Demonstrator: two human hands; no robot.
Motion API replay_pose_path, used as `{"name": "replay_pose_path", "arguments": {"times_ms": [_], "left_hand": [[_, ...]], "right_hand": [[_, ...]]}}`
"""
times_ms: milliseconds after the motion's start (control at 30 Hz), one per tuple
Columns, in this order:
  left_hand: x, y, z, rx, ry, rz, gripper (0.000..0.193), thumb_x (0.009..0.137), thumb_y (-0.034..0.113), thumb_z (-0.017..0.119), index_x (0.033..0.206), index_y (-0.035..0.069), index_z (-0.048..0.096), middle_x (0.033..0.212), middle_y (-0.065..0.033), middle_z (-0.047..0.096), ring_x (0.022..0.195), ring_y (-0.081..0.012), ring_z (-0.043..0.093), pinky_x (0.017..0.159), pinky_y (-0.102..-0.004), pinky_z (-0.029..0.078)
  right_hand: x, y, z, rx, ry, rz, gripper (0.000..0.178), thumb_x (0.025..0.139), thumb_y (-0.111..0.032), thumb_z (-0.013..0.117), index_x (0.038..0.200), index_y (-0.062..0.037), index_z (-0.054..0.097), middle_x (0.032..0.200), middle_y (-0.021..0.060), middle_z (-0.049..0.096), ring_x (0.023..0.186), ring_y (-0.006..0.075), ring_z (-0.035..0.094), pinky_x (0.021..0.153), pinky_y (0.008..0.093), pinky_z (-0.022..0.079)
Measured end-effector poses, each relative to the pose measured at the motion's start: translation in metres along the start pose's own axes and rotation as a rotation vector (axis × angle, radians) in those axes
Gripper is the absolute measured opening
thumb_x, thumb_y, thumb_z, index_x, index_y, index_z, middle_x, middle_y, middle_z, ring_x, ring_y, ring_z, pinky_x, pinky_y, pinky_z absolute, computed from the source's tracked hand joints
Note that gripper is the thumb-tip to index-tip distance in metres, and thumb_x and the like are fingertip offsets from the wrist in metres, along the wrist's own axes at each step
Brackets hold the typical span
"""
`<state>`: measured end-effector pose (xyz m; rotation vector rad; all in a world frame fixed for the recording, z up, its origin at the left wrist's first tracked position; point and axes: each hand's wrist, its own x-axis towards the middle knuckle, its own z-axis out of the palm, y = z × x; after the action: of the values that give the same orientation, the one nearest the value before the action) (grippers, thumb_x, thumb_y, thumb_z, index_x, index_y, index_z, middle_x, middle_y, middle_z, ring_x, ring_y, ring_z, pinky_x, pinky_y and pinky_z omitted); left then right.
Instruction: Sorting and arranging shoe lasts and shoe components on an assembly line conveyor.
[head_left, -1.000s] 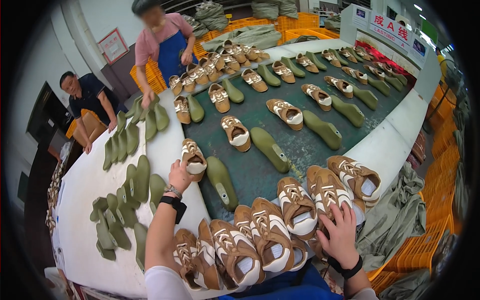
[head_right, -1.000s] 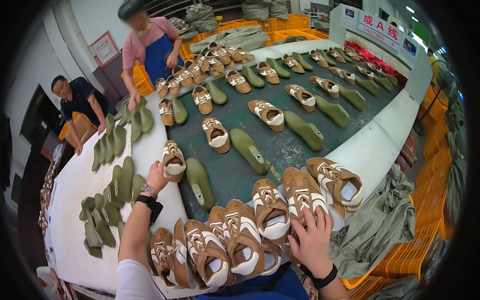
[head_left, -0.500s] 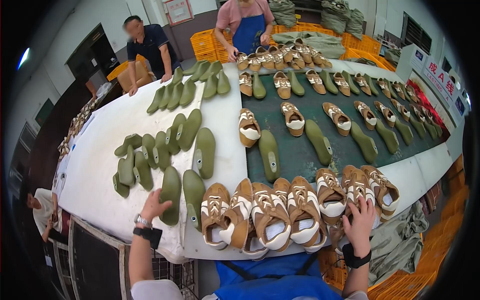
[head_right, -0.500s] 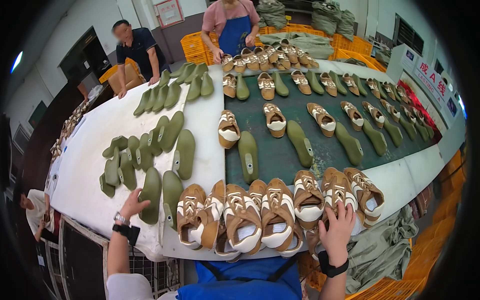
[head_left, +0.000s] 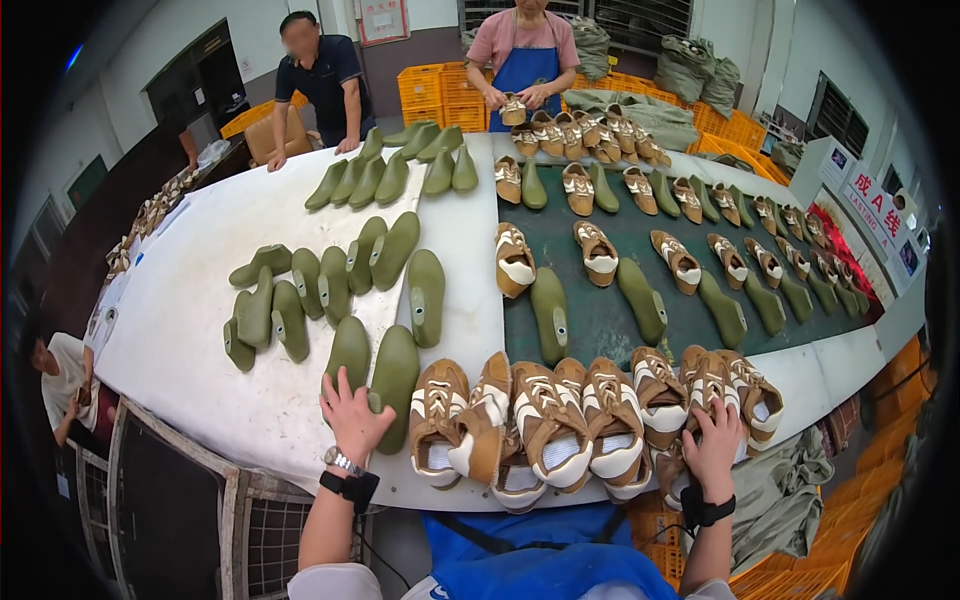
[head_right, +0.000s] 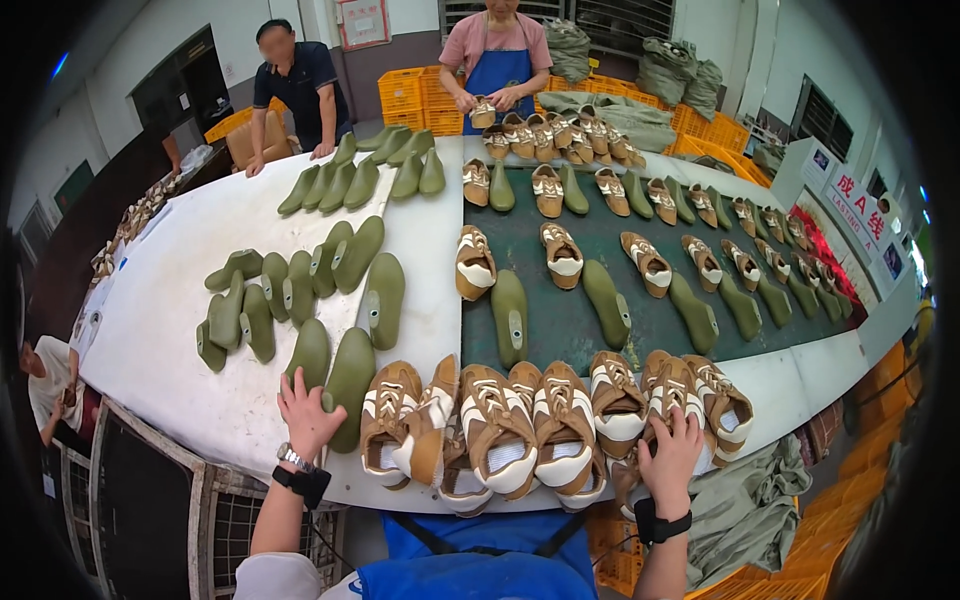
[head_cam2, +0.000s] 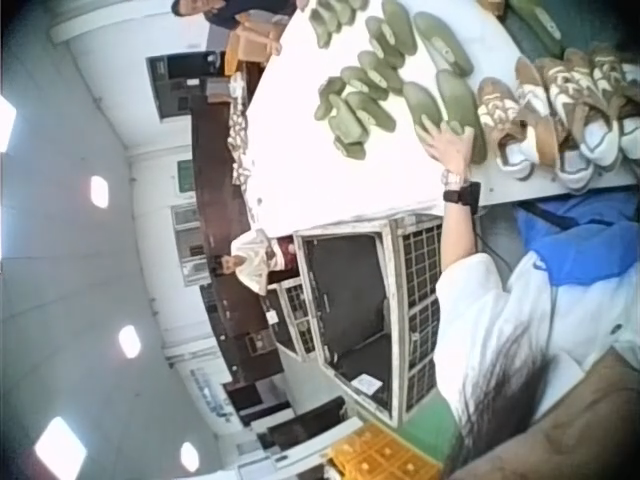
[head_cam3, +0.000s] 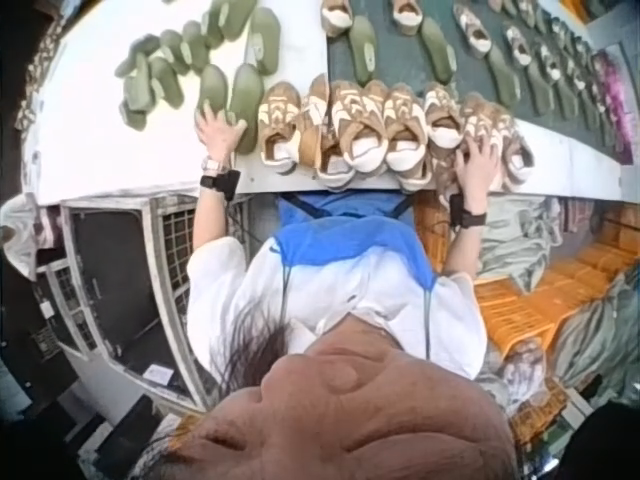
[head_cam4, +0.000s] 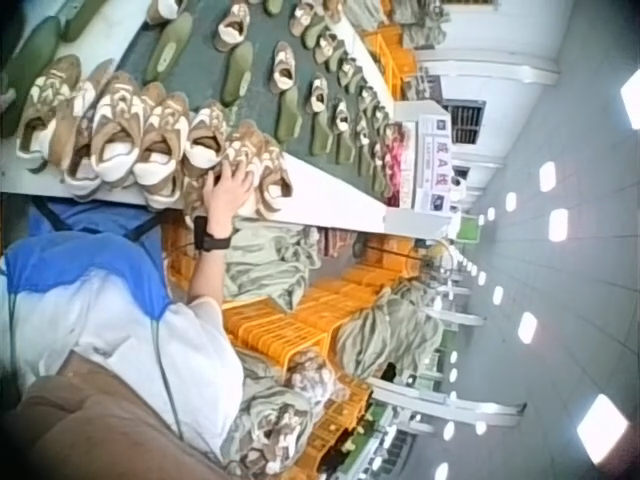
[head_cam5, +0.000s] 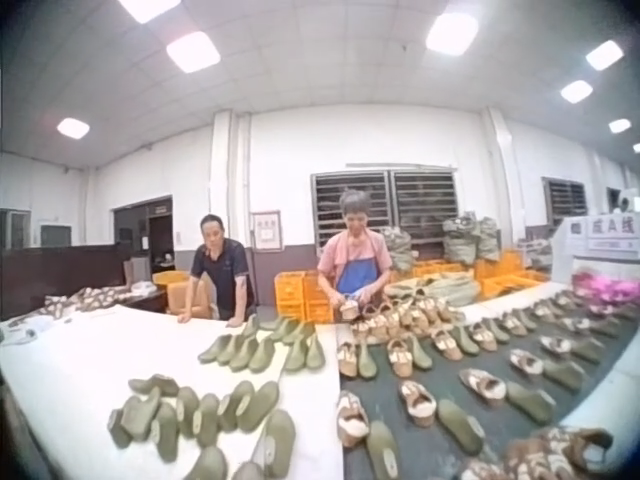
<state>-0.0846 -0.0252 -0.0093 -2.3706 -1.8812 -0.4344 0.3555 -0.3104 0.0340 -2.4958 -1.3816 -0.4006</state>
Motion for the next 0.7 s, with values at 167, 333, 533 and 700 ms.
{"name": "replay_pose_path", "arguments": {"times_ms": [167,333,533,700], "left_hand": [[0.006,-0.031,0.004,-0.184,0.132,-0.098,0.056,0.065,0.045,0.070,0.106,0.007,0.061,0.131,-0.0252,0.037,0.115,-0.0443,0.040,0.088,-0.0488,0.042],[0.013,-0.036,0.005,-0.314,-0.122,-0.306,0.053,0.071,0.046,0.068,0.097,0.001,0.063,0.095,-0.0253,0.053,0.084,-0.0409,0.056,0.077,-0.0433,0.047],[0.048,0.011,0.026,-0.279,0.099,-0.148,0.043,0.068,0.038,0.071,0.083,-0.001,0.065,0.087,-0.0277,0.056,0.081,-0.0406,0.056,0.072,-0.0455,0.048],[0.077,0.029,0.037,-0.297,0.101,-0.041,0.044,0.068,0.038,0.071,0.082,-0.003,0.065,0.082,-0.0273,0.058,0.084,-0.0396,0.057,0.074,-0.0441,0.049]], "right_hand": [[-0.002,0.000,0.001,0.005,0.004,0.004,0.040,0.066,-0.019,0.070,0.105,-0.0103,0.060,0.126,0.0146,0.044,0.120,0.0395,0.033,0.101,0.0508,0.024],[0.000,-0.004,-0.002,0.010,0.021,0.001,0.039,0.067,-0.018,0.069,0.104,-0.0088,0.060,0.126,0.0145,0.044,0.121,0.0396,0.032,0.101,0.0512,0.024],[0.001,-0.005,-0.001,0.005,0.034,0.027,0.038,0.067,-0.019,0.069,0.103,-0.0090,0.061,0.125,0.0139,0.044,0.121,0.0393,0.032,0.102,0.0523,0.024],[0.000,-0.005,-0.001,0.008,0.038,0.026,0.038,0.066,-0.019,0.070,0.102,-0.0093,0.061,0.125,0.0140,0.045,0.121,0.0392,0.032,0.101,0.0527,0.024]]}}
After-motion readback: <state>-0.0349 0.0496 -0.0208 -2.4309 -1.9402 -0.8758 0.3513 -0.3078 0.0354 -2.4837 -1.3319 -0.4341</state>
